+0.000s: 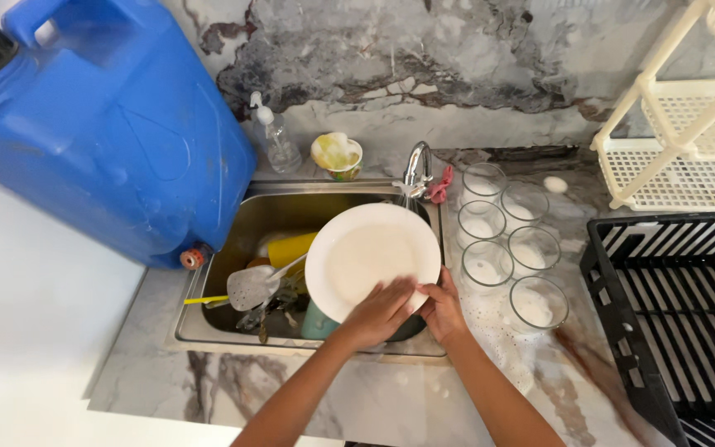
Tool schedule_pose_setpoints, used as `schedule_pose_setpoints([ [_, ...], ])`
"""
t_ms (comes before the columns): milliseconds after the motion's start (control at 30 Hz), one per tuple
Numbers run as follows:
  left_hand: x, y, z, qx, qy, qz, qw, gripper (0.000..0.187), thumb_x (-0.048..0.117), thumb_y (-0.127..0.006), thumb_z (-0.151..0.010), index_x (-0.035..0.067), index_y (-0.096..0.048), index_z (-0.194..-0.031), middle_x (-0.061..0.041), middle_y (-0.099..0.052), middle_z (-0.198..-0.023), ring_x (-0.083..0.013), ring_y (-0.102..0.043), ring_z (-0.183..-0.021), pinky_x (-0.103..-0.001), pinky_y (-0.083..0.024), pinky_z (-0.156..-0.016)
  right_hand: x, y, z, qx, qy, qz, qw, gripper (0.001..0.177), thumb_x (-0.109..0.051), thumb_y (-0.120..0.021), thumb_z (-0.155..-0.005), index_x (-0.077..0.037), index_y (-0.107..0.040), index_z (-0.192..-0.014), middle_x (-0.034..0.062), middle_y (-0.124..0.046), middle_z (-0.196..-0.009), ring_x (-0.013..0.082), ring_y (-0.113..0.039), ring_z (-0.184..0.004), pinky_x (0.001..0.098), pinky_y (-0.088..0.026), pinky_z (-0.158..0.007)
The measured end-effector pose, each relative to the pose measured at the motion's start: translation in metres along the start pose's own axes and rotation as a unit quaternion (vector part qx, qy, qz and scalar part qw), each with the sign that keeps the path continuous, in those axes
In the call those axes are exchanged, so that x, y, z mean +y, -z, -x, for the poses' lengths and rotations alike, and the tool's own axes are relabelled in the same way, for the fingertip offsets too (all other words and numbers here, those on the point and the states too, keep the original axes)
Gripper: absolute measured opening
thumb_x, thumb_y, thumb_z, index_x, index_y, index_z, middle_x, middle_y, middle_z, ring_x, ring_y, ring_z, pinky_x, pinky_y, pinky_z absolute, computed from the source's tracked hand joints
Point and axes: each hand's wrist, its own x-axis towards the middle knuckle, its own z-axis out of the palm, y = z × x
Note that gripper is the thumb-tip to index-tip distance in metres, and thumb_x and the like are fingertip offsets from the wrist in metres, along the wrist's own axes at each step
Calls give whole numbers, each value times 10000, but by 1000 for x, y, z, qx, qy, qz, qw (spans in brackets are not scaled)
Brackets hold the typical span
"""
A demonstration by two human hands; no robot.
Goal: The person washes plates, glasses, and a water bottle by hand in a sink using a sponge and rinsing them with water from a tap.
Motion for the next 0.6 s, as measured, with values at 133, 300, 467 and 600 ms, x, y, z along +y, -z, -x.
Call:
schedule_pose_setpoints([
  [133,-20,19,49,57,-1,-114,992,535,494,-338,-1008,232,-367,-1474,-84,-368,-1518,-332,-314,-1401,-628,-235,-1075,-1,0,8,-7,3,6,1000,585,45,-612,-728,-192,-511,-1253,133,-604,-1050,365,-668,-822,561,-613,-578],
  [300,-51,59,61,77,277,-160,944,685,575,-368,-944,214,-292,-1521,-117,-113,-1614,-346,-61,-1479,-596,-40,-1149,-3,0,7,-2,-11,14,1000,618,23,-625,-719,-187,-516,-1289,144,-627,-1038,361,-679,-803,551,-608,-578],
  [467,-73,72,34,272,369,224,860,843,257,-668,-793,82,-221,-1485,-227,-231,-1475,-348,-226,-1389,-482,-229,-1139,-4,-5,4,17,-21,-14,1000,610,-9,-637,-715,-197,-529,-1285,165,-651,-1029,373,-683,-829,574,-594,-629],
  [600,-85,88,30,375,377,233,814,704,195,-703,-696,218,-506,-1371,-109,-597,-1307,-283,-538,-1252,-440,-436,-1038,8,-3,-1,24,-33,59,997,528,-119,-680,-798,-134,-534,-1305,132,-661,-1055,308,-685,-891,507,-598,-731],
])
